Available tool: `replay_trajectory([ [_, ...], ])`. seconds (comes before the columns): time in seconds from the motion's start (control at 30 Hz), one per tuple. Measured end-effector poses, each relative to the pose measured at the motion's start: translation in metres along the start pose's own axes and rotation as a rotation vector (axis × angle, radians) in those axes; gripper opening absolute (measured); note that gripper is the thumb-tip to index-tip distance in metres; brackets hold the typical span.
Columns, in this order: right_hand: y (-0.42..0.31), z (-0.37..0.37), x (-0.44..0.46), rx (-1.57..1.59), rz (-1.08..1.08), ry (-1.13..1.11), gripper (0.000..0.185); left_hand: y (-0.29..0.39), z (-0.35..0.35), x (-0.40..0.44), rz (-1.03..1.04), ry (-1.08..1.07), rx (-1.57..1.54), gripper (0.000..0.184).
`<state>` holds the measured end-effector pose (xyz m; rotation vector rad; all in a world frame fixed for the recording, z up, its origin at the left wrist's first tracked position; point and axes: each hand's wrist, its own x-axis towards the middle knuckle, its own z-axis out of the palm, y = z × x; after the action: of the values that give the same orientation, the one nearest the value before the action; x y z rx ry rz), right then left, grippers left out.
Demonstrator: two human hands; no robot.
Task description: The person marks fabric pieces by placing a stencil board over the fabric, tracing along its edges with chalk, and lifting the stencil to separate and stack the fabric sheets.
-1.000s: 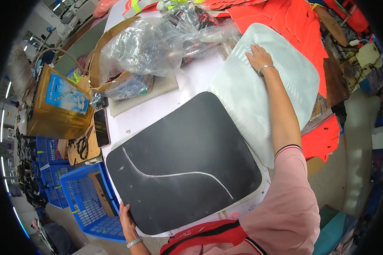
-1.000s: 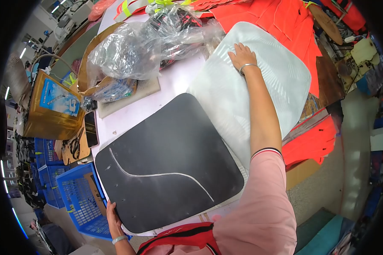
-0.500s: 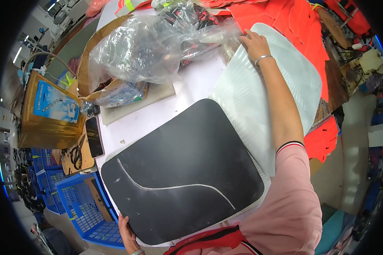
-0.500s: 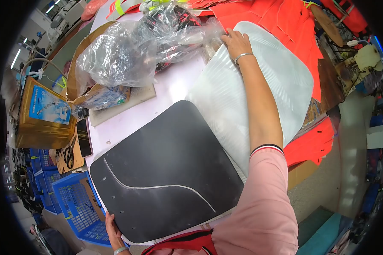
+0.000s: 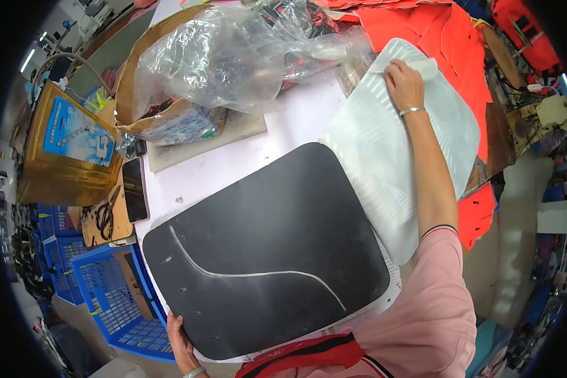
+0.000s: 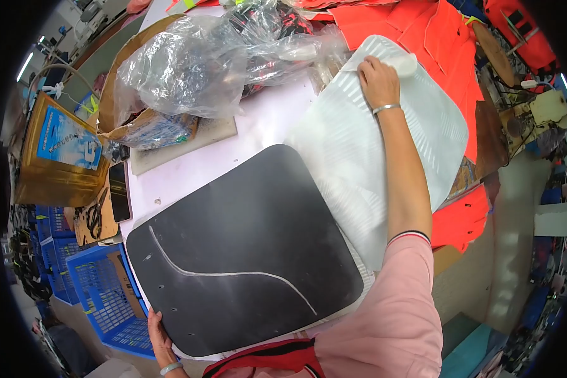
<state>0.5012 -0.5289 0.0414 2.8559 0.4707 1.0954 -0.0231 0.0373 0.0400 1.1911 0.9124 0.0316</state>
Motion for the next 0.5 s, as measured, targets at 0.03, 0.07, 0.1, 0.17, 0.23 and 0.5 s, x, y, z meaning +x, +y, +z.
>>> replay_trajectory([
  [0.03,-0.003,-0.002,-0.007,0.068,0.035,-0.013,0.008,0.001,0.0,0.0,-0.003,-0.016,-0.005,0.052],
  [0.07,-0.005,-0.003,-0.014,0.137,0.072,-0.026,0.008,0.002,0.002,-0.001,-0.005,-0.021,-0.005,0.052],
  [0.1,-0.007,-0.005,-0.019,0.13,0.075,0.003,0.009,0.003,0.005,-0.002,-0.001,-0.014,-0.004,0.051],
  [0.17,-0.008,-0.011,-0.02,0.114,0.064,0.004,0.008,0.003,0.006,-0.001,0.005,-0.011,0.0,0.051],
  [0.23,-0.01,-0.014,-0.015,0.102,0.05,0.006,0.008,0.002,0.004,-0.001,-0.001,0.006,0.006,0.051],
  [0.5,0.01,0.021,0.012,-0.153,-0.014,-0.046,0.023,0.002,0.006,-0.002,0.0,0.051,-0.036,0.048],
])
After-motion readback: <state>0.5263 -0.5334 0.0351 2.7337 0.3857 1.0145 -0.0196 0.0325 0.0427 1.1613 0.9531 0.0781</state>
